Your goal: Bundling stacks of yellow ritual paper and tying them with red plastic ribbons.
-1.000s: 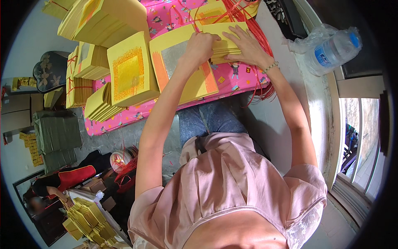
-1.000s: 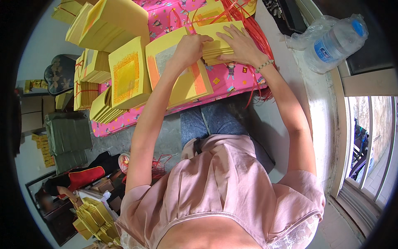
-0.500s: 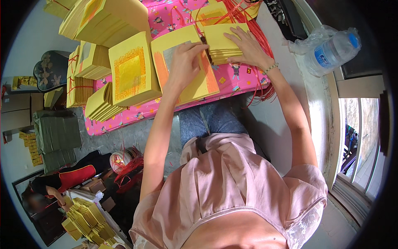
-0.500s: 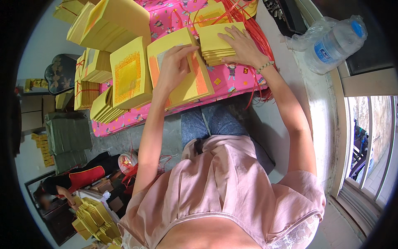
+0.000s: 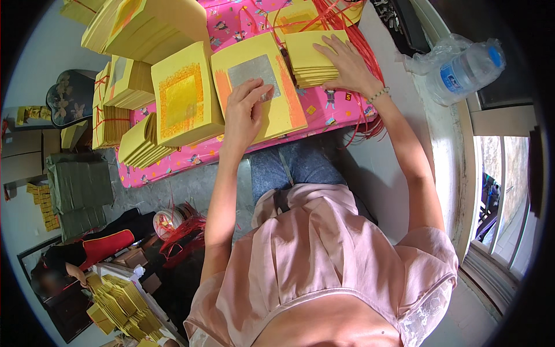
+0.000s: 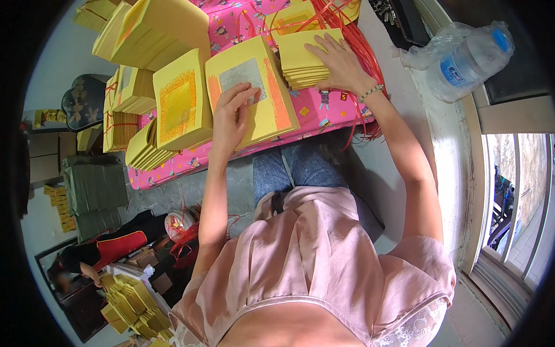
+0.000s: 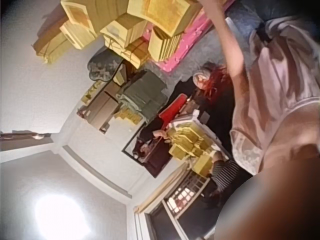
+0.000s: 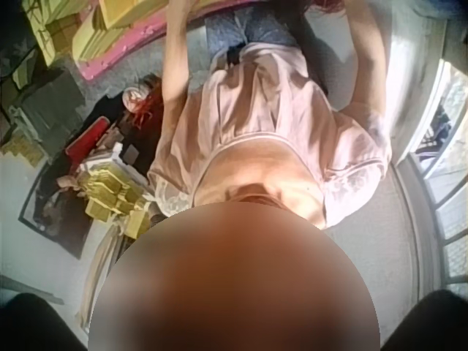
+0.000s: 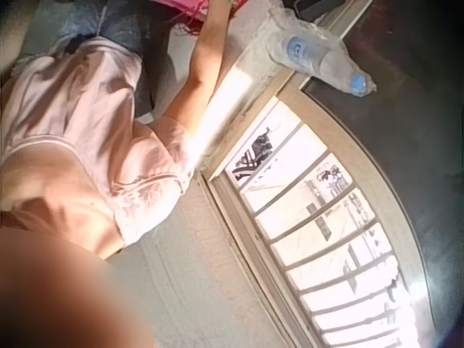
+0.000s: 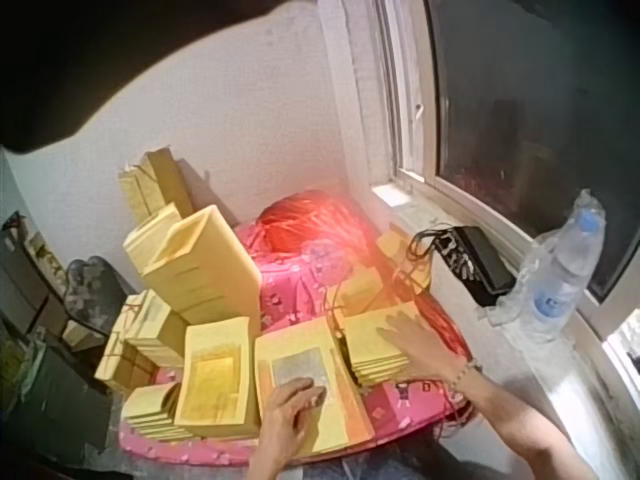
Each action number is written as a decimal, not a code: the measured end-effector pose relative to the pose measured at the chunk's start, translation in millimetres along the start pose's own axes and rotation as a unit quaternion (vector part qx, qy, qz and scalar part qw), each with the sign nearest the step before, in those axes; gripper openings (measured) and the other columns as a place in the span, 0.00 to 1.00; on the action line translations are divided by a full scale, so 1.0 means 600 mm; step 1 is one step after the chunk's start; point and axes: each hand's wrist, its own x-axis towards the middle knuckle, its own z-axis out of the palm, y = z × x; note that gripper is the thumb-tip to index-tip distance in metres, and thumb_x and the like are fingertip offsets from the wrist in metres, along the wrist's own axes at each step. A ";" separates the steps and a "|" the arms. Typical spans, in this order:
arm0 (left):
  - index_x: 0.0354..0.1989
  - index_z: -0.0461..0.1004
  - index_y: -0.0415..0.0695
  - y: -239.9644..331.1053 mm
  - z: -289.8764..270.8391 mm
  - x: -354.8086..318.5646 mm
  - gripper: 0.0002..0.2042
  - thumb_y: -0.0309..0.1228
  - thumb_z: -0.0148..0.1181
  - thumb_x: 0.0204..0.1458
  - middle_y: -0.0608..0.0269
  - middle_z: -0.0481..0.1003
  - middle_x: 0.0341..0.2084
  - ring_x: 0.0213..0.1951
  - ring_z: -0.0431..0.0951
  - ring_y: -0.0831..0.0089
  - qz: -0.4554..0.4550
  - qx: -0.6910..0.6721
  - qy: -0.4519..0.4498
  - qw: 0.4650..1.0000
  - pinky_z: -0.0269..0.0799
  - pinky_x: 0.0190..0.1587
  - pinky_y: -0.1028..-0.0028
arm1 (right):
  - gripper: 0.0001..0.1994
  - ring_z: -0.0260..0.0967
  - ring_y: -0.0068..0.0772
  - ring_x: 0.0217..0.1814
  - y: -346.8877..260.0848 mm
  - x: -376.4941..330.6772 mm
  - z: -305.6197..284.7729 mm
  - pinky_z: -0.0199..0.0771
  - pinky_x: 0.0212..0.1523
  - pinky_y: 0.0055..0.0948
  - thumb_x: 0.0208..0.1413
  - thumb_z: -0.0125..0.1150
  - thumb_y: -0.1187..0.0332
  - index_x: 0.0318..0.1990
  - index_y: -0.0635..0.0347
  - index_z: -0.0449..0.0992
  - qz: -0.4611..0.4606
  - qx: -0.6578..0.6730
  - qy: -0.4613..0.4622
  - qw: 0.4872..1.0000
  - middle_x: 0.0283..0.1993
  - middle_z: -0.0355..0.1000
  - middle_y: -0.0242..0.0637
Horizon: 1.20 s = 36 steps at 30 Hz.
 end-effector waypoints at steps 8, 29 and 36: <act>0.47 0.77 0.42 0.041 0.005 0.008 0.17 0.16 0.54 0.48 0.54 0.75 0.47 0.53 0.73 0.58 -0.011 -0.017 0.045 0.999 0.69 0.54 0.63 | 0.53 0.49 0.51 0.72 0.003 -0.001 0.002 0.53 0.69 0.49 0.29 0.79 0.55 0.68 0.47 0.56 0.000 -0.011 0.015 1.000 0.69 0.55 0.45; 0.51 0.66 0.47 0.130 0.291 0.066 0.22 0.45 0.63 0.53 0.70 0.69 0.39 0.41 0.69 0.77 -0.475 -0.654 0.229 0.543 0.64 0.47 0.73 | 0.51 0.50 0.52 0.72 -0.001 0.008 -0.010 0.53 0.68 0.54 0.27 0.78 0.58 0.66 0.47 0.60 0.003 0.014 0.006 1.000 0.70 0.55 0.45; 0.51 0.70 0.52 0.132 0.319 0.058 0.20 0.49 0.60 0.55 0.72 0.73 0.42 0.43 0.70 0.77 -0.422 -0.710 0.258 0.501 0.66 0.48 0.71 | 0.50 0.51 0.48 0.72 0.025 -0.002 -0.019 0.52 0.68 0.52 0.26 0.78 0.60 0.65 0.46 0.62 0.003 0.042 -0.012 0.999 0.69 0.57 0.43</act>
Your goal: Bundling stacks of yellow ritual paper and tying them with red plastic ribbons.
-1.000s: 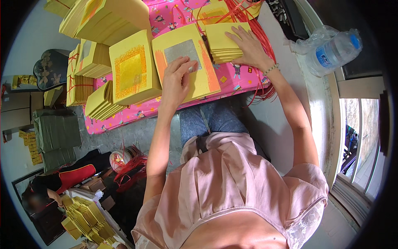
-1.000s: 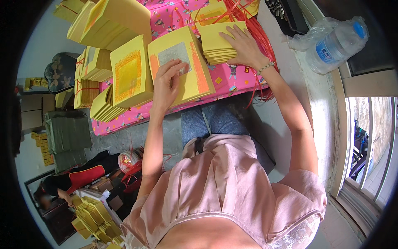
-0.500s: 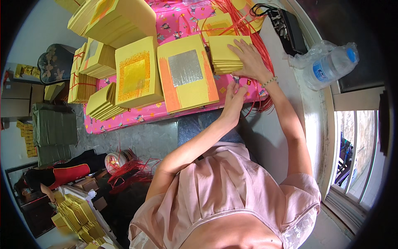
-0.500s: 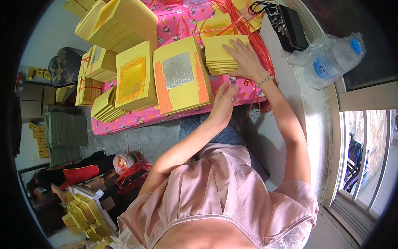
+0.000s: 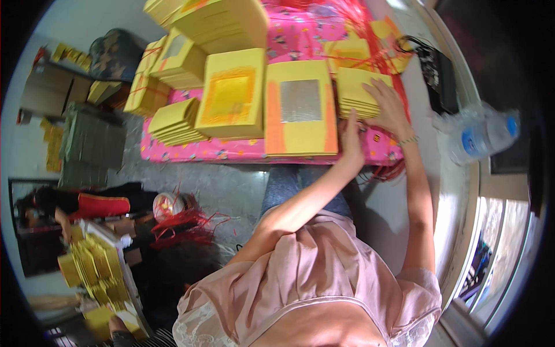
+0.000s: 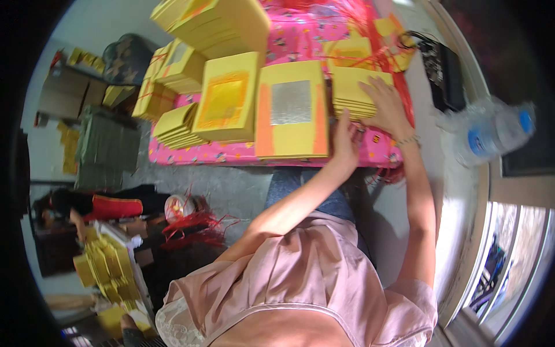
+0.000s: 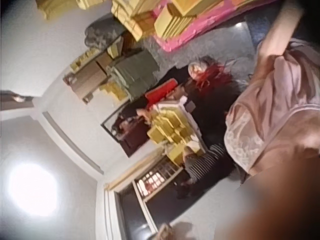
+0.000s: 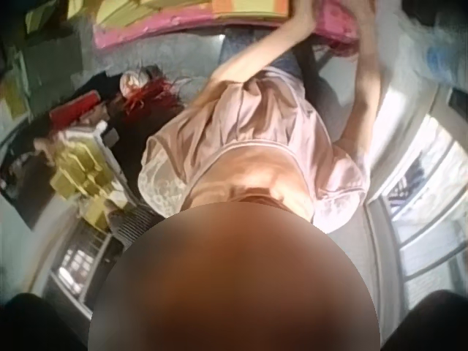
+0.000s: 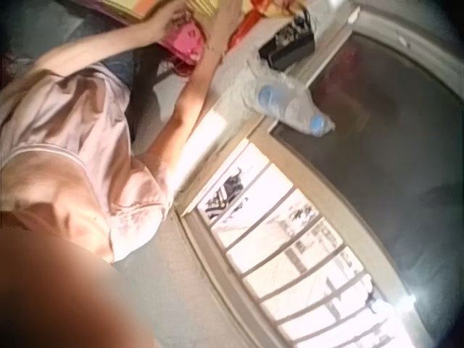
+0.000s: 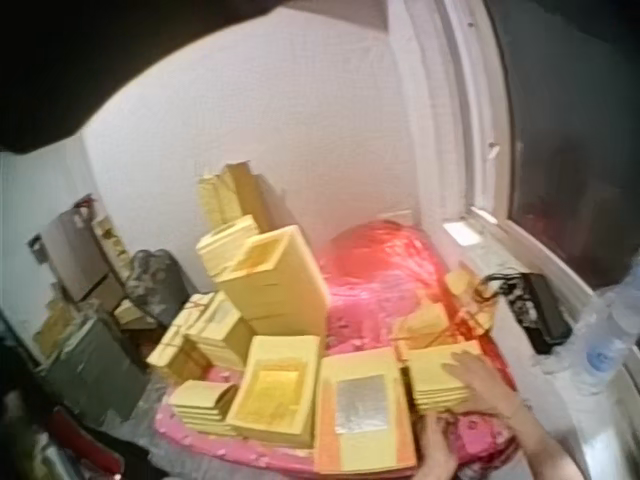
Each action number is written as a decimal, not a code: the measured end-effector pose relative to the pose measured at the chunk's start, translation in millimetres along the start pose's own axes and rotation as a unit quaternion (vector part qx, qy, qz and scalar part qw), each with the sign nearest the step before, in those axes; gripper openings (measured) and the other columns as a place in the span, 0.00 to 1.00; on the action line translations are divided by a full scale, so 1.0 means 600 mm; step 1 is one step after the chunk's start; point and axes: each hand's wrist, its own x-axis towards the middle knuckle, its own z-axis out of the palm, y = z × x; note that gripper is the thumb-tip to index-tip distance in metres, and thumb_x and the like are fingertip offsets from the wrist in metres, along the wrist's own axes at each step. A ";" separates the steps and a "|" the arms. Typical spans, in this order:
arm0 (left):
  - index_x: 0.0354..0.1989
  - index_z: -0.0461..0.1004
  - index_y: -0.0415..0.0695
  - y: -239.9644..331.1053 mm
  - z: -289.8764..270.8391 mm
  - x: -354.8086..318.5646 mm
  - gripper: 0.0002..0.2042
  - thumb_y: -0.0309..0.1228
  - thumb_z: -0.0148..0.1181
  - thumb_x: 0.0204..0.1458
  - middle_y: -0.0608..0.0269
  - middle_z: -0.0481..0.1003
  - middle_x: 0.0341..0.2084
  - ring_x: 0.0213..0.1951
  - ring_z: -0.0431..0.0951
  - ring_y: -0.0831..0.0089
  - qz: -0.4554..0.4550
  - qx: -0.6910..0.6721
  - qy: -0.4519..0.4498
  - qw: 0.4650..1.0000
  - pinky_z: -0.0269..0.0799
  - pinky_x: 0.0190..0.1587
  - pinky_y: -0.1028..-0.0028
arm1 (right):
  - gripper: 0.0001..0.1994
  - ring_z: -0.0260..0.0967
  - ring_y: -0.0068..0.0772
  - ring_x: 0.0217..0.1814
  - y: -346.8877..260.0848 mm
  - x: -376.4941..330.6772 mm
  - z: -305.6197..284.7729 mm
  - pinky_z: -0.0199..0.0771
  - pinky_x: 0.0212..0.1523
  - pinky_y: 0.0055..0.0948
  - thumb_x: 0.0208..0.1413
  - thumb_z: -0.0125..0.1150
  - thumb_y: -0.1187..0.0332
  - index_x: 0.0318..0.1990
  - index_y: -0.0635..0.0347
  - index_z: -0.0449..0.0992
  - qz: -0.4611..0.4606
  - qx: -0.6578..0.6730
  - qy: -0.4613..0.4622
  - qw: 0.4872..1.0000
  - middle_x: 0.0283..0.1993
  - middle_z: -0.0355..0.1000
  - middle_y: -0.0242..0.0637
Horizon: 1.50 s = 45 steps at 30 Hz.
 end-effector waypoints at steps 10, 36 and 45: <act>0.56 0.67 0.40 0.217 -0.025 -0.186 0.18 0.35 0.57 0.60 0.62 0.76 0.42 0.41 0.78 0.77 -0.179 0.299 -0.448 0.823 0.74 0.40 0.79 | 0.50 0.52 0.48 0.71 -0.012 0.011 -0.023 0.53 0.67 0.48 0.24 0.78 0.67 0.64 0.50 0.61 0.005 -0.003 -0.053 0.999 0.69 0.56 0.42; 0.46 0.75 0.48 0.714 -0.379 0.033 0.19 0.36 0.68 0.44 0.64 0.78 0.45 0.46 0.76 0.62 0.185 0.084 0.260 0.944 0.68 0.51 0.52 | 0.47 0.48 0.49 0.73 0.008 0.017 -0.022 0.47 0.69 0.47 0.31 0.75 0.57 0.65 0.52 0.61 -0.002 0.052 -0.076 0.996 0.70 0.54 0.47; 0.38 0.74 0.48 0.724 -0.404 0.053 0.11 0.28 0.63 0.45 0.65 0.80 0.35 0.36 0.80 0.62 0.128 0.122 0.313 0.933 0.76 0.42 0.65 | 0.47 0.48 0.49 0.73 0.007 0.006 -0.024 0.47 0.69 0.47 0.31 0.75 0.58 0.65 0.50 0.61 0.015 0.039 -0.071 0.997 0.70 0.54 0.46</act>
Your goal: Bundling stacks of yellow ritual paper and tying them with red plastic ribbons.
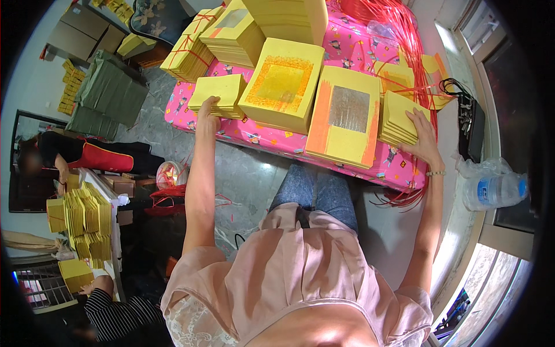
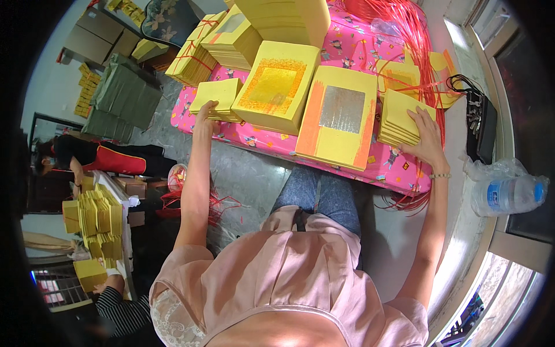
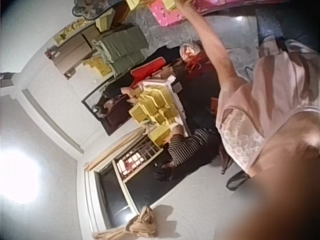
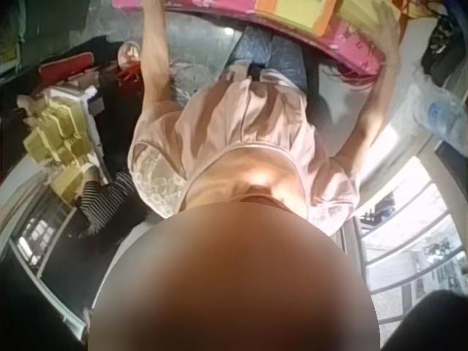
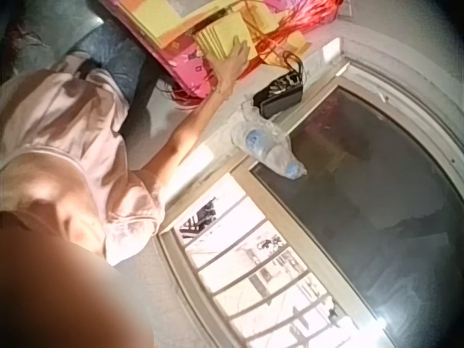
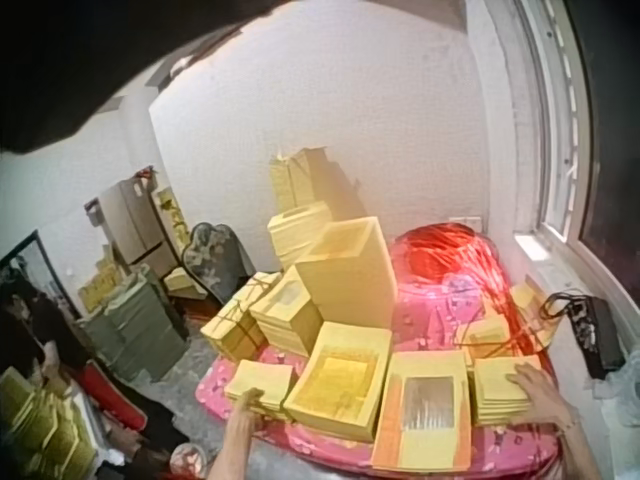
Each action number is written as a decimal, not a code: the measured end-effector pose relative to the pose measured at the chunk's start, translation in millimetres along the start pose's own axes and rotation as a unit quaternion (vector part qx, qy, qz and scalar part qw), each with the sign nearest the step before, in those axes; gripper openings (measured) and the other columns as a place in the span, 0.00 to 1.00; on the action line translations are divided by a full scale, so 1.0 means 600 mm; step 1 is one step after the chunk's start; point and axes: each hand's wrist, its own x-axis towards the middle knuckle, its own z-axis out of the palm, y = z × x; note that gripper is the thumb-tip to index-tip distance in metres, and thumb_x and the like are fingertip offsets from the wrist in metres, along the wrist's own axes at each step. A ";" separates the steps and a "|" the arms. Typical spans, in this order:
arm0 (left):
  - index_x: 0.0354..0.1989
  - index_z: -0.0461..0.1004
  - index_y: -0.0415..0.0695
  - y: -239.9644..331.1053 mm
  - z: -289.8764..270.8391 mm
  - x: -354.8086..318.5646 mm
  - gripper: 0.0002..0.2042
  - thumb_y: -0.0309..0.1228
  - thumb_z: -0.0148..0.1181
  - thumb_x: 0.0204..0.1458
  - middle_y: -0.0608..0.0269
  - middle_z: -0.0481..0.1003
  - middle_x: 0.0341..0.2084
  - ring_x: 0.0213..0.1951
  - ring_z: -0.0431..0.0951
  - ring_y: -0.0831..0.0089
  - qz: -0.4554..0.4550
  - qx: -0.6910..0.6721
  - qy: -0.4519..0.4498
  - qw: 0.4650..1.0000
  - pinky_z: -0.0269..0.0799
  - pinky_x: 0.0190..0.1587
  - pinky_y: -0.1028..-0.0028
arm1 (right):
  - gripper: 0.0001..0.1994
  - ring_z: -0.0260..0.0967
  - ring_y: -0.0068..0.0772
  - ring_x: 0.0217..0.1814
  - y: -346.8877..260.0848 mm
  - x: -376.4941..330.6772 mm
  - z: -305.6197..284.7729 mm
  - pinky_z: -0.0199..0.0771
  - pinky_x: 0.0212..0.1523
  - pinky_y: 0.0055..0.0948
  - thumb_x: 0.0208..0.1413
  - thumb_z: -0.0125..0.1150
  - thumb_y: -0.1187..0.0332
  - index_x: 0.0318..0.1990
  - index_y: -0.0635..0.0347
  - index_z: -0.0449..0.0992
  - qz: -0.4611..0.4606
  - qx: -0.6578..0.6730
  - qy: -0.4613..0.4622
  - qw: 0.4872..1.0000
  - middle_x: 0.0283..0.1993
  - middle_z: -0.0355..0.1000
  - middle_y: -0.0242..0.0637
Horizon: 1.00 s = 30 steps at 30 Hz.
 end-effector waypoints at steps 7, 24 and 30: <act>0.52 0.71 0.42 0.018 -0.063 0.064 0.22 0.28 0.64 0.46 0.51 0.75 0.50 0.51 0.75 0.51 -0.070 -0.081 -0.135 0.985 0.71 0.54 0.47 | 0.48 0.47 0.52 0.73 0.003 0.015 0.017 0.47 0.69 0.50 0.32 0.76 0.50 0.66 0.47 0.61 -0.015 -0.003 0.004 1.000 0.69 0.54 0.47; 0.56 0.66 0.37 0.215 0.048 -0.157 0.23 0.35 0.54 0.53 0.52 0.73 0.50 0.51 0.75 0.58 0.289 -0.058 -0.238 0.926 0.75 0.49 0.58 | 0.21 0.60 0.45 0.66 0.014 -0.008 0.022 0.57 0.65 0.40 0.60 0.56 0.56 0.56 0.57 0.72 0.048 0.080 0.116 0.989 0.58 0.68 0.45; 0.54 0.68 0.33 0.138 0.312 -0.266 0.24 0.35 0.55 0.49 0.49 0.74 0.46 0.45 0.77 0.60 0.248 0.083 -0.393 0.881 0.74 0.46 0.64 | 0.27 0.64 0.44 0.63 0.013 -0.012 0.020 0.62 0.62 0.38 0.51 0.67 0.57 0.55 0.59 0.70 0.107 0.185 0.170 0.962 0.56 0.70 0.45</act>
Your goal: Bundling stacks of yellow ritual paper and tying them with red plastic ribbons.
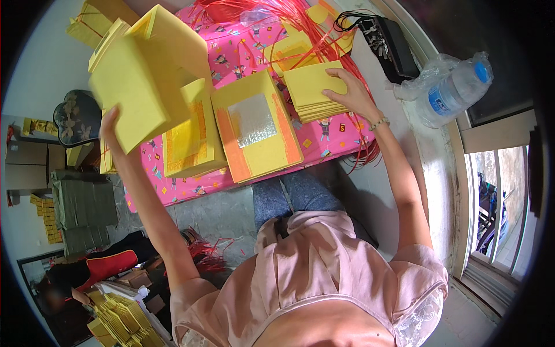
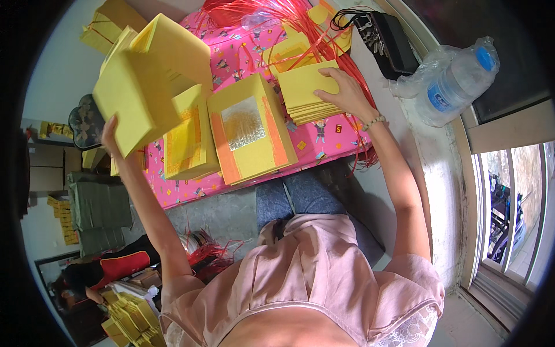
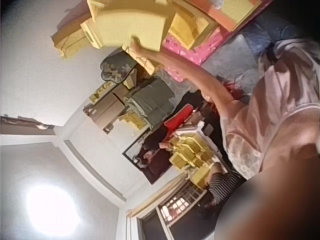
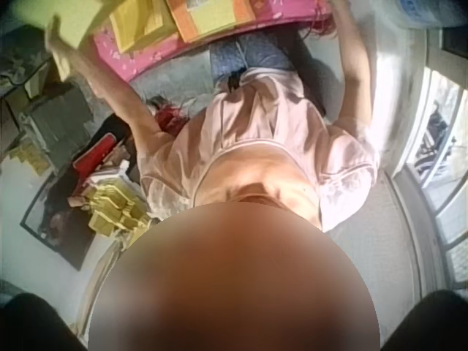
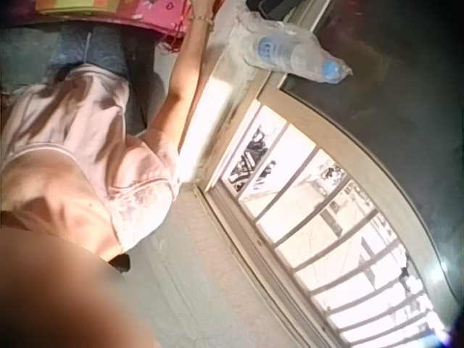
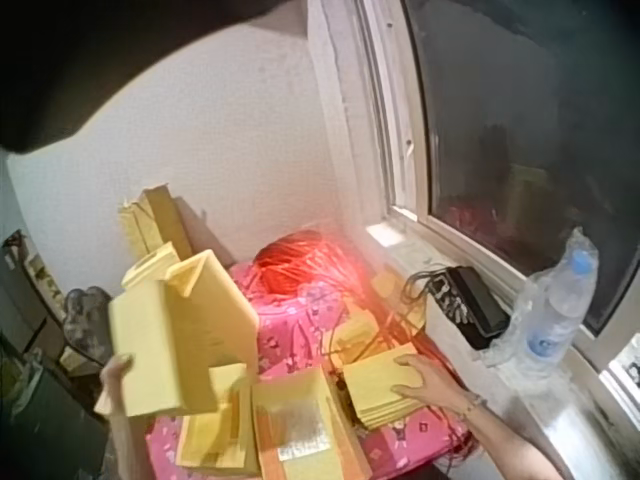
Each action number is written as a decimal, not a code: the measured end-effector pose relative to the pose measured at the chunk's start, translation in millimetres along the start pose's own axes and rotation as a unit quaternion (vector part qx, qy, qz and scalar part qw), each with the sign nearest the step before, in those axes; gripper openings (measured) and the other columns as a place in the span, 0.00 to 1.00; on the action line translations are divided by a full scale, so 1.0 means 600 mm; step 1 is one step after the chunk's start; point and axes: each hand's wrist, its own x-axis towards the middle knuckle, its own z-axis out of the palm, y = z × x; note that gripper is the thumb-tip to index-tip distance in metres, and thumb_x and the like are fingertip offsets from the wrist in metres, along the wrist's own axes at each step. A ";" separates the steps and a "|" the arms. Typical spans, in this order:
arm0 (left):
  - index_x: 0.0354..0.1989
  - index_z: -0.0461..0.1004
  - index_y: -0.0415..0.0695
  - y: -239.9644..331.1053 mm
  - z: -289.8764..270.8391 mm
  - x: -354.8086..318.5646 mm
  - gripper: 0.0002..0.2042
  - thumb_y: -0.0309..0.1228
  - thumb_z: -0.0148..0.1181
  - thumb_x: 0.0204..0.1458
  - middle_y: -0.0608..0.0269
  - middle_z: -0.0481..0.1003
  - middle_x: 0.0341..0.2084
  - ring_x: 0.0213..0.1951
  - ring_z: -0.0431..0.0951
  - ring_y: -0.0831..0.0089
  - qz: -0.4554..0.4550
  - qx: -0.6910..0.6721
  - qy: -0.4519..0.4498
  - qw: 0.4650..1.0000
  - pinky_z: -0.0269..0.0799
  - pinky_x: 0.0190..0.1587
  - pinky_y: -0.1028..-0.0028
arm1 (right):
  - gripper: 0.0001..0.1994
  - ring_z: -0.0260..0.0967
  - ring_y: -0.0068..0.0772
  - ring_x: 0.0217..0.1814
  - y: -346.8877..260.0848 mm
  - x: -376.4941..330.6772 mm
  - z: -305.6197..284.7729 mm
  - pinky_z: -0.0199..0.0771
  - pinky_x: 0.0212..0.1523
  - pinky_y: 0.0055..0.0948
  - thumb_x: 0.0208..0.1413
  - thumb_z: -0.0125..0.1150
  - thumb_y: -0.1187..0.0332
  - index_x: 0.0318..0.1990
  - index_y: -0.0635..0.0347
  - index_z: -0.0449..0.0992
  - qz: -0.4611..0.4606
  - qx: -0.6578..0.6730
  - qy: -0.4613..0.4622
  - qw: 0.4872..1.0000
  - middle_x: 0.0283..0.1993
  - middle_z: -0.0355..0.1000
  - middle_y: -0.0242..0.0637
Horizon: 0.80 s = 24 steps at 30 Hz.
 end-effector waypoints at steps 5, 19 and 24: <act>0.44 0.74 0.34 -0.112 0.152 0.113 0.21 0.36 0.61 0.44 0.50 0.78 0.36 0.35 0.80 0.63 -0.259 0.021 -0.298 0.919 0.75 0.41 0.69 | 0.31 0.65 0.43 0.61 -0.011 0.006 0.007 0.63 0.61 0.34 0.48 0.70 0.60 0.57 0.63 0.66 0.006 0.036 0.023 0.999 0.55 0.68 0.46; 0.52 0.71 0.34 -0.331 0.447 0.126 0.26 0.34 0.63 0.44 0.53 0.78 0.43 0.40 0.81 0.67 -0.405 0.088 -0.518 0.749 0.75 0.47 0.70 | 0.26 0.74 0.40 0.52 0.000 -0.011 0.031 0.73 0.51 0.34 0.44 0.72 0.65 0.51 0.64 0.72 0.042 0.149 0.077 0.985 0.48 0.76 0.44; 0.56 0.68 0.34 -0.383 0.465 0.125 0.29 0.31 0.63 0.43 0.51 0.76 0.47 0.44 0.80 0.65 -0.424 0.108 -0.522 0.732 0.75 0.50 0.68 | 0.22 0.74 0.41 0.52 0.008 -0.020 0.038 0.73 0.51 0.33 0.46 0.69 0.69 0.50 0.66 0.73 0.059 0.185 0.109 0.975 0.49 0.76 0.46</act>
